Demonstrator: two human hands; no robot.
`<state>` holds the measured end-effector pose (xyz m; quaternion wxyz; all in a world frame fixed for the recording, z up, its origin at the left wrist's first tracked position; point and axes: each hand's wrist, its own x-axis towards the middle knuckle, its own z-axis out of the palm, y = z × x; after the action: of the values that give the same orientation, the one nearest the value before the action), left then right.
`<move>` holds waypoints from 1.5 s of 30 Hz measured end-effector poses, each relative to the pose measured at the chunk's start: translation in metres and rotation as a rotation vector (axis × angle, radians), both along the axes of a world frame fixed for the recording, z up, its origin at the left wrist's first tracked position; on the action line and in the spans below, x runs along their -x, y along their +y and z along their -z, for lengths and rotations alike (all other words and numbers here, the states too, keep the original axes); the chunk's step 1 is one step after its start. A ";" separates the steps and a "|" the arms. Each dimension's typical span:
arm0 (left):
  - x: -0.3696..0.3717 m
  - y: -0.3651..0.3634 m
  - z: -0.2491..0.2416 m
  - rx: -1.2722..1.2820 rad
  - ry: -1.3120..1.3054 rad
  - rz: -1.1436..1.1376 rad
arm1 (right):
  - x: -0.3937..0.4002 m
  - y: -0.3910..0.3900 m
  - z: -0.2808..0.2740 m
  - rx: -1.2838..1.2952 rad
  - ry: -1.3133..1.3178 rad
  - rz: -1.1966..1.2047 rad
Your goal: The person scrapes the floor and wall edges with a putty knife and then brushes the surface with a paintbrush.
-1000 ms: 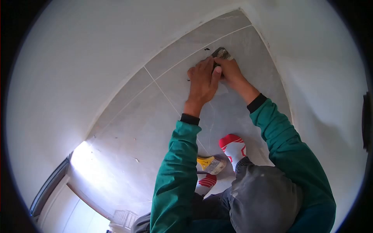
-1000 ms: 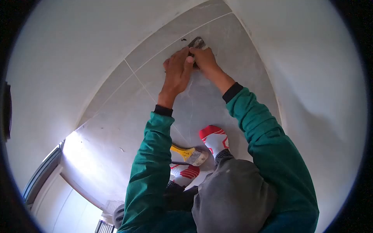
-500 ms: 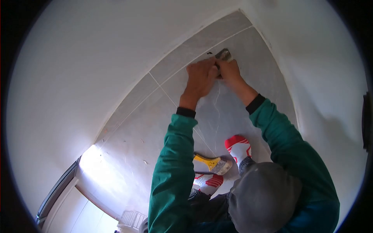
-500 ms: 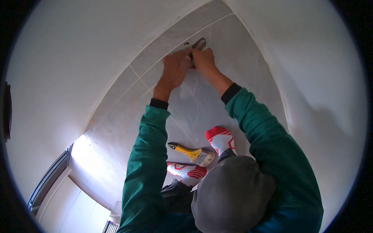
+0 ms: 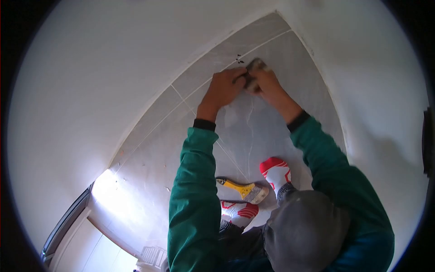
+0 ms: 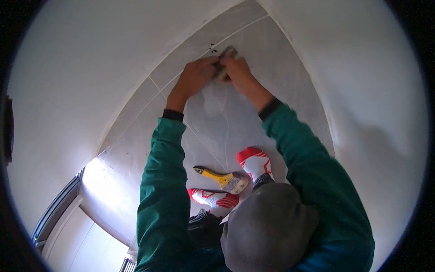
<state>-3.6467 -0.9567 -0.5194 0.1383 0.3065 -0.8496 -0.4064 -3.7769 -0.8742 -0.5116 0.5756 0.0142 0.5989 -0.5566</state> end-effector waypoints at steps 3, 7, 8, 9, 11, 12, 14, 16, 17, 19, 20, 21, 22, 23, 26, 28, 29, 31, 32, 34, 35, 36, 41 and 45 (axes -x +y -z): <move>0.000 0.006 0.018 0.225 -0.139 0.010 | 0.024 0.048 -0.005 0.004 0.195 -0.245; 0.037 0.016 0.031 0.591 -0.299 -0.215 | 0.065 0.064 -0.021 0.041 0.339 -0.298; 0.044 0.026 0.025 0.541 -0.221 -0.067 | 0.076 0.064 -0.023 0.065 0.505 -0.306; 0.043 0.036 0.022 0.486 -0.148 0.079 | 0.085 0.064 -0.024 0.088 0.668 -0.317; 0.029 0.054 0.019 0.404 -0.046 0.237 | 0.101 0.056 -0.018 -0.003 0.791 -0.289; 0.020 0.064 0.018 0.319 0.053 0.396 | 0.109 0.051 -0.018 0.044 0.787 -0.367; -0.002 0.079 0.012 0.220 0.096 0.342 | 0.119 0.032 -0.018 0.064 0.968 -0.592; -0.021 0.084 0.011 0.120 0.143 0.294 | 0.126 0.008 -0.002 0.095 1.156 -0.611; -0.031 0.085 0.014 0.158 0.162 0.186 | 0.130 -0.002 0.006 0.122 1.343 -0.644; -0.048 0.085 0.013 0.190 0.180 0.071 | 0.142 -0.027 0.005 0.008 1.322 -0.659; -0.054 0.083 0.012 0.240 0.193 -0.043 | 0.146 -0.040 0.004 -0.100 1.303 -0.672; -0.060 0.081 0.012 0.292 0.205 -0.158 | 0.145 -0.050 0.010 -0.099 1.303 -0.675; -0.065 0.080 0.012 0.291 0.205 -0.161 | 0.142 -0.059 0.017 -0.068 1.176 -0.635; -0.070 0.078 0.012 0.269 0.213 -0.218 | 0.134 -0.066 0.025 -0.039 1.051 -0.593; -0.070 0.071 0.000 0.267 0.259 -0.309 | 0.040 -0.064 0.007 -0.034 1.006 -0.782; -0.070 0.067 -0.016 0.276 0.289 -0.343 | -0.021 -0.042 0.020 0.165 1.083 -1.019; -0.071 0.064 -0.023 0.298 0.273 -0.418 | -0.037 -0.028 0.021 0.306 1.088 -1.128; -0.077 0.062 -0.030 0.308 0.255 -0.496 | -0.036 0.001 0.002 0.414 1.070 -1.016; -0.082 0.061 -0.031 0.269 0.248 -0.563 | -0.025 0.012 -0.009 0.525 1.052 -0.901; -0.091 0.060 -0.030 0.223 0.252 -0.633 | 0.029 0.029 -0.041 0.241 0.731 -0.874; -0.097 0.061 -0.027 0.158 0.219 -0.647 | 0.055 0.039 -0.041 0.096 0.927 -0.817; -0.101 0.064 -0.024 0.092 0.183 -0.662 | 0.082 0.047 -0.038 -0.050 1.116 -0.754; -0.090 0.079 -0.008 0.026 0.160 -0.621 | 0.159 0.048 -0.010 -0.029 1.252 -0.543; -0.070 0.087 -0.014 -0.030 0.200 -0.596 | 0.085 0.040 -0.011 0.043 1.268 -0.775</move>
<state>-3.5767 -0.8699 -0.5055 0.3296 0.5026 -0.6985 -0.3886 -3.8619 -0.8341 -0.5010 0.2748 -0.5334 0.7672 -0.2266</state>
